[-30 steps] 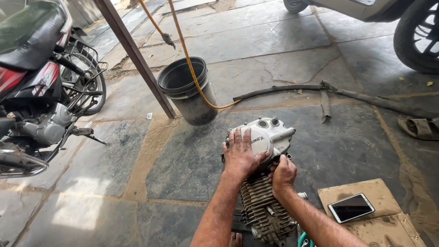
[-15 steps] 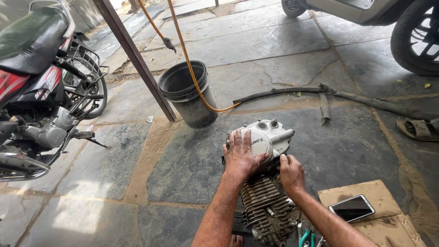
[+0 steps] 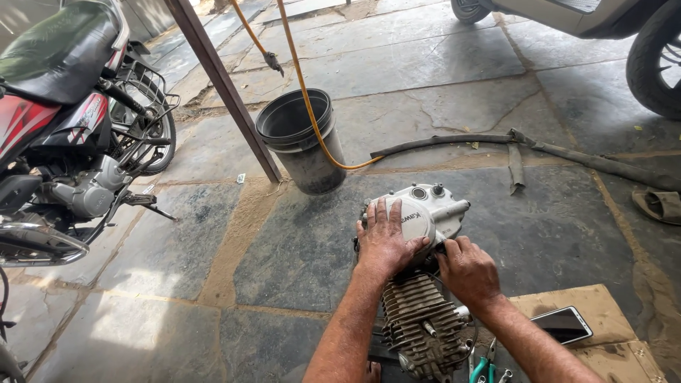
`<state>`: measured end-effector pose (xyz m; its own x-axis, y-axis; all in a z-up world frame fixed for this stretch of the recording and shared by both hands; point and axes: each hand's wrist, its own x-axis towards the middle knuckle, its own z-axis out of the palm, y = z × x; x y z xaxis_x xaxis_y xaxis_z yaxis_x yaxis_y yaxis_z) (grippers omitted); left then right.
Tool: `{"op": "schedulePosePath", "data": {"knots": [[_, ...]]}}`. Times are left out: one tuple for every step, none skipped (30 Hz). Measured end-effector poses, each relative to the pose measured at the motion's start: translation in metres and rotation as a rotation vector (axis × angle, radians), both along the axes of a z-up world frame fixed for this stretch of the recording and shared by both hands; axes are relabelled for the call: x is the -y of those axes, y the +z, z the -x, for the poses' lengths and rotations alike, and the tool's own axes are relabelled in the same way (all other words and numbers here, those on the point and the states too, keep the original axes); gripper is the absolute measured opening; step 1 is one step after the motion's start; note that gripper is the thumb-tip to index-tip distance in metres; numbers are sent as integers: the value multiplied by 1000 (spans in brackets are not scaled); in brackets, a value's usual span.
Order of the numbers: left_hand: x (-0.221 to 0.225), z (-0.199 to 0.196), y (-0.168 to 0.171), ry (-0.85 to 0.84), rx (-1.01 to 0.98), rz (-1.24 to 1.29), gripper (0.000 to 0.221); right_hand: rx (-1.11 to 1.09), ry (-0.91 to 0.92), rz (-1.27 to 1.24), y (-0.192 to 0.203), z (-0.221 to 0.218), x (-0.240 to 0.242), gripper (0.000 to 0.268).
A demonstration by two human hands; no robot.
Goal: The recorder is shown repairing a motorcycle engine using various tools.
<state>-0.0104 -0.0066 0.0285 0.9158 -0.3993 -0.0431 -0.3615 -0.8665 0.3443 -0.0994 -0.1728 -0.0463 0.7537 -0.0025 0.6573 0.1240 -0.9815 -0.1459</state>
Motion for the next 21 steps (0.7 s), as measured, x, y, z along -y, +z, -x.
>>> {"op": "schedulePosePath", "data": {"knots": [[0, 0, 0, 1, -1, 1, 106, -1, 1, 1, 1, -1, 1, 25], [0, 0, 0, -1, 7, 3, 106, -14, 12, 53, 2, -1, 2, 23], [0, 0, 0, -3, 14, 5, 107, -26, 22, 106, 4, -1, 4, 23], [0, 0, 0, -1, 12, 6, 107, -28, 23, 106, 2, -3, 7, 23], [-1, 0, 0, -6, 16, 0, 107, -18, 30, 131, 0, -4, 10, 22], [-1, 0, 0, -10, 19, -5, 107, -8, 37, 156, -2, -6, 13, 21], [-1, 0, -1, -9, 17, -4, 107, -9, 38, 157, -2, -6, 13, 21], [-1, 0, -2, -13, 20, -6, 107, -13, 48, 159, -2, -6, 14, 22], [-1, 0, -3, -18, 23, -8, 107, -16, 58, 159, -2, -7, 14, 22], [-1, -1, -2, -17, 21, -8, 107, -18, 59, 159, -4, -9, 14, 22], [-1, -1, -2, -16, 9, -13, 107, -25, 61, 166, -7, -9, 15, 23], [0, -1, -2, -15, -3, -19, 107, -33, 64, 173, -9, -10, 16, 23], [0, -2, -3, -15, -5, -19, 107, -35, 64, 173, -9, -10, 15, 23], [0, -3, -4, -19, 6, -19, 106, -23, 71, 164, -8, -10, 14, 22], [-1, -3, -5, -21, 15, -19, 106, -12, 79, 156, -7, -9, 13, 21], [-1, -2, -5, -20, 11, -20, 106, -16, 81, 155, -9, -9, 12, 21], [-1, -2, -5, -22, 13, -25, 106, -14, 83, 148, -10, -10, 13, 20], [-1, -1, -5, -24, 15, -29, 106, -13, 86, 141, -11, -10, 13, 20], [-1, -3, -6, -25, 10, -30, 106, -18, 86, 139, -10, -11, 13, 20], [-2, -4, -9, -30, 33, -23, 105, -20, 85, 146, -9, -12, 13, 20], [-2, -3, -13, -38, 51, -18, 105, -29, 82, 150, -9, -9, 12, 21]]}}
